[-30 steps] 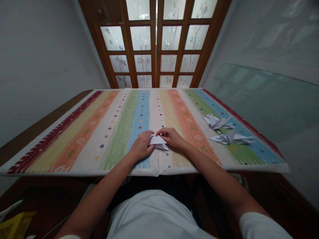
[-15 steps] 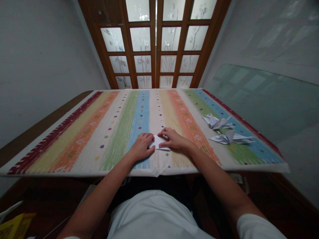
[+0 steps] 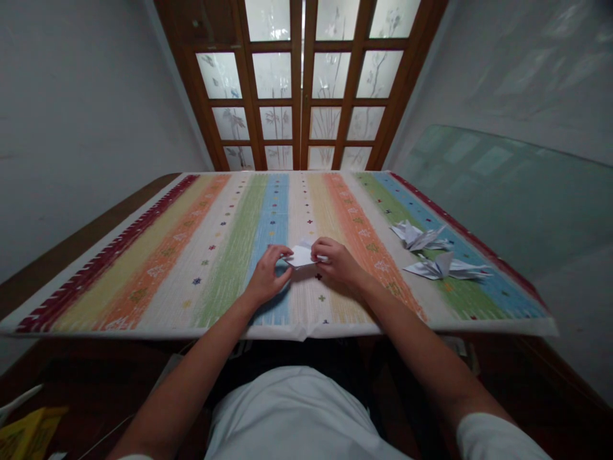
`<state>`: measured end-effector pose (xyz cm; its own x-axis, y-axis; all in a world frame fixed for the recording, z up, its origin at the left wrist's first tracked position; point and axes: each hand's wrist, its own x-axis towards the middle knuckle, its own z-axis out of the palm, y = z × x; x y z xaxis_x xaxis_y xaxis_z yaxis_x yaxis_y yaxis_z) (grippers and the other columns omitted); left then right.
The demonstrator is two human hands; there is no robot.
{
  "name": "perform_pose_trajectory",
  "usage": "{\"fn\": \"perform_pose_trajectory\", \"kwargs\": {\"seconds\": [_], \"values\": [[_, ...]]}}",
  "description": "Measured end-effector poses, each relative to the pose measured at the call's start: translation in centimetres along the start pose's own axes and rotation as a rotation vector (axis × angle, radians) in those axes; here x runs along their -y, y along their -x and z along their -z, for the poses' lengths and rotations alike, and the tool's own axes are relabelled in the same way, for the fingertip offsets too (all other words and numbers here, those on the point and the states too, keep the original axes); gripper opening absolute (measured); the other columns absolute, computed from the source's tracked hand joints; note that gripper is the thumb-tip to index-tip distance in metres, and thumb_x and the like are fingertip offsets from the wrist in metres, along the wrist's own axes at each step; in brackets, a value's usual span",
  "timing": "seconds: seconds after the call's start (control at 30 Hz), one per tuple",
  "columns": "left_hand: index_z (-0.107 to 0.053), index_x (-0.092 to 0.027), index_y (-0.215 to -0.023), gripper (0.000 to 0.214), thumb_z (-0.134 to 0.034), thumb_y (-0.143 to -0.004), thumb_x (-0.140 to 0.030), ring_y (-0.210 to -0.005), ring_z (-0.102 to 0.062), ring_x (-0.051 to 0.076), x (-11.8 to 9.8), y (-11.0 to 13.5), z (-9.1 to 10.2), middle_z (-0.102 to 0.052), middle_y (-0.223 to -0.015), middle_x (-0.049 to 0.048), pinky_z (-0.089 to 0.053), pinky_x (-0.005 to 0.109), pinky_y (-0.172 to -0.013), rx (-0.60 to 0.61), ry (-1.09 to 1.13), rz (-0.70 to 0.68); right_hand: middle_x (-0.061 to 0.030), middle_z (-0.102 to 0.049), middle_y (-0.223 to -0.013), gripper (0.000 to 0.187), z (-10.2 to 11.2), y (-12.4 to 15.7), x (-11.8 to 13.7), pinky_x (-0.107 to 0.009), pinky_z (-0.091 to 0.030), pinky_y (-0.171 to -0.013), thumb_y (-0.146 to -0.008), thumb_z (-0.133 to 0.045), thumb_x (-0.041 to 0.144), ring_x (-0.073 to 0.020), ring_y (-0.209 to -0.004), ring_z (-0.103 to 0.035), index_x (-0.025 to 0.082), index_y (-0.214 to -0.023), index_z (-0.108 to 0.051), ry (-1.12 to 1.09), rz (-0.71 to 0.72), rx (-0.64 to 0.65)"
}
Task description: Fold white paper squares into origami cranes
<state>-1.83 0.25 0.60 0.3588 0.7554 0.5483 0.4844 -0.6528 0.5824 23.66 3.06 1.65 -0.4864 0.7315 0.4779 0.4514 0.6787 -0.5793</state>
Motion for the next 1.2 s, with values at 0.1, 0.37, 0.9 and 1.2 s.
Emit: {"fn": "perform_pose_trajectory", "kwargs": {"seconds": [0.1, 0.37, 0.9, 1.2], "values": [[-0.065, -0.021, -0.108, 0.014, -0.068, -0.093, -0.022, -0.122, -0.066, 0.028, -0.4, 0.0, 0.1, -0.071, -0.123, 0.0112, -0.052, 0.051, -0.114, 0.084, -0.048, -0.033, -0.0076, -0.07, -0.1, 0.023, -0.1, 0.0, -0.1, -0.034, -0.045, -0.089, -0.078, -0.066, -0.002, -0.023, -0.096, -0.062, 0.021, -0.082, -0.068, 0.114, 0.02, 0.036], [-0.07, -0.022, -0.101, 0.021, -0.049, -0.103, -0.025, -0.11, -0.072, 0.027, -0.4, 0.2, -0.2, -0.078, -0.112, 0.0099, -0.056, 0.048, -0.107, 0.26, -0.057, 0.102, -0.0057, -0.074, -0.096, 0.034, 0.5, 0.3, 0.0, -0.031, -0.047, -0.079, -0.078, -0.096, 0.04, -0.0214, -0.085, -0.065, 0.022, -0.103, -0.081, -0.023, -0.035, 0.26], [-0.068, -0.023, -0.129, 0.043, -0.079, -0.089, -0.033, -0.131, -0.061, 0.034, -0.3, 0.7, -0.8, -0.066, -0.141, 0.0144, -0.051, 0.055, -0.115, 0.31, -0.207, 0.004, -0.0036, -0.074, -0.088, 0.028, 0.6, 0.4, -1.4, -0.029, -0.048, -0.071, -0.075, -0.09, 0.017, -0.0168, -0.075, -0.062, 0.02, -0.102, -0.083, -0.07, -0.307, 0.062], [-0.065, -0.023, -0.14, 0.051, -0.074, -0.091, -0.032, -0.138, -0.058, 0.036, -0.4, 0.8, -1.0, -0.063, -0.149, 0.0155, -0.05, 0.057, -0.118, 0.332, -0.232, -0.01, -0.004, -0.074, -0.079, 0.024, 0.3, 0.2, -2.5, -0.029, -0.049, -0.064, -0.073, -0.088, 0.018, -0.0174, -0.07, -0.064, 0.019, -0.097, -0.084, -0.246, -0.391, 0.035]]}}
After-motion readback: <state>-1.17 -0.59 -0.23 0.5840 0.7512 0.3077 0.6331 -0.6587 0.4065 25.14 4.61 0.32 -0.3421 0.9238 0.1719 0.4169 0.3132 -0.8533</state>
